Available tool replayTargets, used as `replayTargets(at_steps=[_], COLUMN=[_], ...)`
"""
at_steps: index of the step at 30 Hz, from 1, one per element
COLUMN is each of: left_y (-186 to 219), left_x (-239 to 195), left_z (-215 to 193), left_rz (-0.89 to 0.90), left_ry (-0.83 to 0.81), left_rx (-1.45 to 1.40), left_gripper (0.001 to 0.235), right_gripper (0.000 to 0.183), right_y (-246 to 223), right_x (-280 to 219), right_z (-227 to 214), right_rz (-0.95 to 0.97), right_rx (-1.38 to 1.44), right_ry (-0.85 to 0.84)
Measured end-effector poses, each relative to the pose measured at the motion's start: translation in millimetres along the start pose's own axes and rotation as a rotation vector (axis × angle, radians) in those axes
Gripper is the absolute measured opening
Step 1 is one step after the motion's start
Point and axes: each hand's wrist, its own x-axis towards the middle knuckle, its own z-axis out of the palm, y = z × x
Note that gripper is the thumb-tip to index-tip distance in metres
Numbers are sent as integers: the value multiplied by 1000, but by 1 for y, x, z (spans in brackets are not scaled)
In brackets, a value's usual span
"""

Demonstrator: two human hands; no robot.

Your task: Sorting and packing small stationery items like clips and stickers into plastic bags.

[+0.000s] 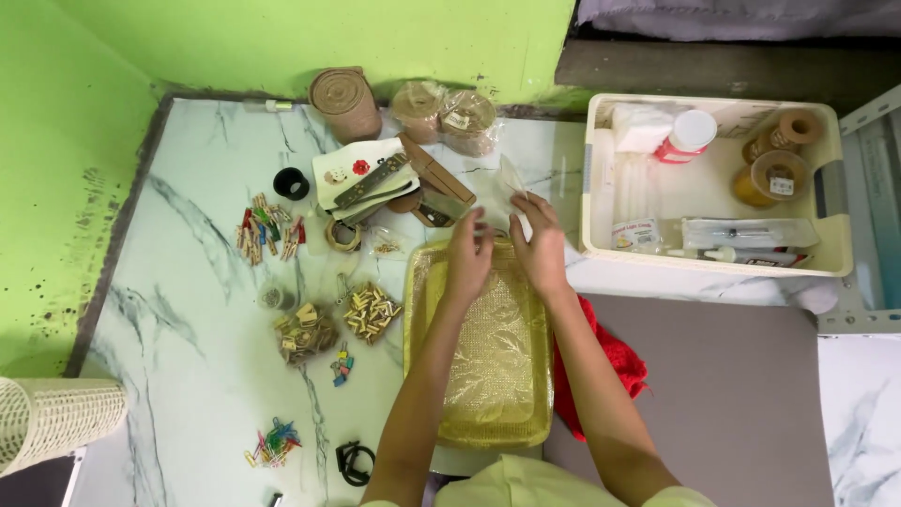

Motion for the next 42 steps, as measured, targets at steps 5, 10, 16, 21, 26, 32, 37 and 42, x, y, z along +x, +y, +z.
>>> replayTargets(at_steps=[5,10,16,21,26,32,37,42], left_y=[87,-6,-32,-24,-22,-9,-10,-1], left_x=[-9,-25,-56,-95,-128,-178,-215,-242], left_z=[-58,-58,-96,-139,-175,-220,-246,-270], left_rz=[-599,-514,-173,-145,-131,6,66,-47], left_ry=[1,8,318,467,597,702,759,821], left_rx=[-633,-958,-916,-492,-456,-169,-169,-254], left_gripper=[50,42,27,31,27,19,15,13], right_gripper=[12,18,19,22,24,29,32,45], right_y=[-36,-48,-66,-85,-93,-112,-101,-185], right_x=[-8,-16,-28,-39,-51,-76,-108,-122], right_z=[-22,-12,2,20,49,81,131,121], right_rz=[319,311,474,514,635,617,428,502], right_rx=[751,957,1069,1072,1142,1016,961,1003], right_ry=[-29,-103,-112,-295,-457,-847,-1066,-1231])
